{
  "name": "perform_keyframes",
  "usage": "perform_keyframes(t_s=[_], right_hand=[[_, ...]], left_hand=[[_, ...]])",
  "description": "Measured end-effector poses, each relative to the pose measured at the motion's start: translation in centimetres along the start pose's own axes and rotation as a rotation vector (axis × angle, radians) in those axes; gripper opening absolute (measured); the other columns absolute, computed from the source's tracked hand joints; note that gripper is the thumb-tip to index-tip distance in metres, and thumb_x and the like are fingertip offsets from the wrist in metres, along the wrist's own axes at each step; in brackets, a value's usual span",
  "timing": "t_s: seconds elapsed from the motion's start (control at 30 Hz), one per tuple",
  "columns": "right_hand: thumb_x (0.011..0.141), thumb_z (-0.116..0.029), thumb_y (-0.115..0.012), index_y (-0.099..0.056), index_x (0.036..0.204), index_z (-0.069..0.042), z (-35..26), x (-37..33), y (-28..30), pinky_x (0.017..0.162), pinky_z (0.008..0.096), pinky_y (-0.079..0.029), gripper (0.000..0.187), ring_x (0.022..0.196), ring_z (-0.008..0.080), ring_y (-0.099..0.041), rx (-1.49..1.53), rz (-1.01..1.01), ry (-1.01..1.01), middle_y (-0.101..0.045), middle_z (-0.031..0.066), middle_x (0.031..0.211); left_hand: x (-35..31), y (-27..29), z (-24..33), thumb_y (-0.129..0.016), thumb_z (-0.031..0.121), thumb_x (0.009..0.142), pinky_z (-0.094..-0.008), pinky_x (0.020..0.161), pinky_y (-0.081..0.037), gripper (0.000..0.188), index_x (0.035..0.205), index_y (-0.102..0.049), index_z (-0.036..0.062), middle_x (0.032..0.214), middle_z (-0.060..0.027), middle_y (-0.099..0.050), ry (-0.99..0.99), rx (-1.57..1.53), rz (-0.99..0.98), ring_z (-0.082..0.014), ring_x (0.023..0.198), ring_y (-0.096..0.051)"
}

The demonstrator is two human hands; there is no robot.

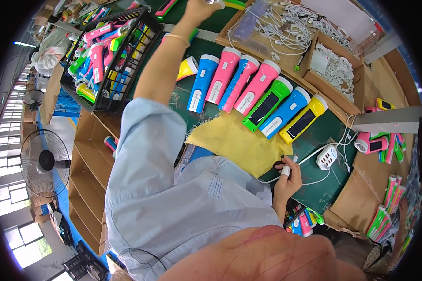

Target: Test the functionality of newly assembled flashlights by turning them on and inspecting the light beam.

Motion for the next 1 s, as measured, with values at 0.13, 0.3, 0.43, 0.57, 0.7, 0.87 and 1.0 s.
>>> perform_keyframes(t_s=[0.13, 0.3, 0.43, 0.57, 0.7, 0.87, 1.0], right_hand=[[0.077, 0.008, -0.045, -0.061, 0.093, 0.003, 0.2, -0.2, 0.3, 0.056, 0.0214, -0.044, 0.023, 0.064, 0.0137, -0.06, 0.109, -0.034, 0.013, -0.06, 0.0101, 0.08], [0.087, 0.0, -0.045, -0.06, 0.1, 0.004, 0.0, 0.4, 0.6, 0.056, 0.0211, -0.045, 0.02, 0.066, 0.0144, -0.06, 0.295, -0.121, -0.123, -0.06, 0.01, 0.088], [0.087, -0.048, -0.048, -0.049, 0.117, 0.007, -2.0, 1.4, -1.3, 0.069, 0.0311, -0.047, 0.063, 0.08, 0.0217, -0.059, 0.801, -0.437, -0.244, -0.059, 0.0149, 0.101], [0.081, -0.046, -0.056, -0.046, 0.118, 0.005, -2.5, 1.3, -2.9, 0.064, 0.0303, -0.049, 0.065, 0.08, 0.0225, -0.061, 0.919, -0.728, -0.499, -0.059, 0.0147, 0.097], [0.088, -0.024, -0.052, -0.049, 0.113, 0.002, -5.2, -2.2, 1.0, 0.069, 0.0238, -0.046, 0.036, 0.08, 0.0139, -0.058, 0.659, -0.13, 0.393, -0.06, 0.0136, 0.096], [0.081, -0.019, -0.063, -0.048, 0.103, 0.002, -2.0, -2.1, -1.6, 0.064, 0.0319, -0.043, 0.034, 0.071, 0.023, -0.052, -0.032, -0.173, 0.175, -0.053, 0.0166, 0.083], [0.086, -0.016, -0.056, -0.053, 0.103, 0.002, -0.6, -3.5, -1.5, 0.064, 0.0275, -0.044, 0.025, 0.073, 0.0173, -0.056, 0.134, -0.285, 0.139, -0.057, 0.0122, 0.086]], left_hand=[[-1.5, 5.2, 8.6, -0.058, 0.01, 0.077, -0.02, 0.051, -0.039, 0.036, 0.111, -0.052, 0.0029, 0.084, -0.0028, -0.056, 0.106, -0.663, -0.122, -0.0082, 0.062, -0.05], [-8.9, 4.2, 16.9, -0.058, 0.035, 0.081, -0.0218, 0.06, -0.044, 0.053, 0.12, -0.045, 0.0023, 0.091, -0.0033, -0.055, 0.16, -1.075, -0.444, -0.0104, 0.073, -0.054], [-17.7, 0.8, 19.9, -0.055, 0.023, 0.078, -0.039, 0.092, -0.044, 0.055, 0.126, -0.04, 0.0007, 0.117, -0.0159, -0.053, 0.355, -1.249, -0.638, -0.0269, 0.109, -0.053], [-24.1, -3.2, 21.4, -0.056, 0.027, 0.08, -0.0409, 0.097, -0.038, 0.063, 0.133, -0.033, 0.0023, 0.128, -0.0136, -0.044, 0.468, -1.431, -0.747, -0.0275, 0.116, -0.047], [-27.5, -4.1, 21.0, -0.057, 0.042, 0.082, -0.0372, 0.095, -0.034, 0.072, 0.138, -0.027, 0.0075, 0.127, -0.0196, -0.042, 0.347, -1.552, -0.789, -0.0258, 0.117, -0.042], [-31.0, -4.2, 23.3, -0.066, 0.029, 0.079, -0.0374, 0.093, -0.041, 0.068, 0.132, -0.033, 0.0017, 0.12, -0.0132, -0.052, 0.424, -1.304, -0.844, -0.0247, 0.111, -0.05], [-32.9, -4.9, 22.7, -0.064, 0.025, 0.081, -0.0357, 0.073, -0.052, 0.044, 0.111, -0.045, -0.0003, 0.091, -0.0106, -0.056, 0.841, -1.494, -0.676, -0.0227, 0.081, -0.06]])
Point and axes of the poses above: each hand's wrist, its own x-axis towards the middle knuckle, its own y-axis out of the back of the hand, z = x × y, the point moved 5 cm from there along x, towards the middle knuckle
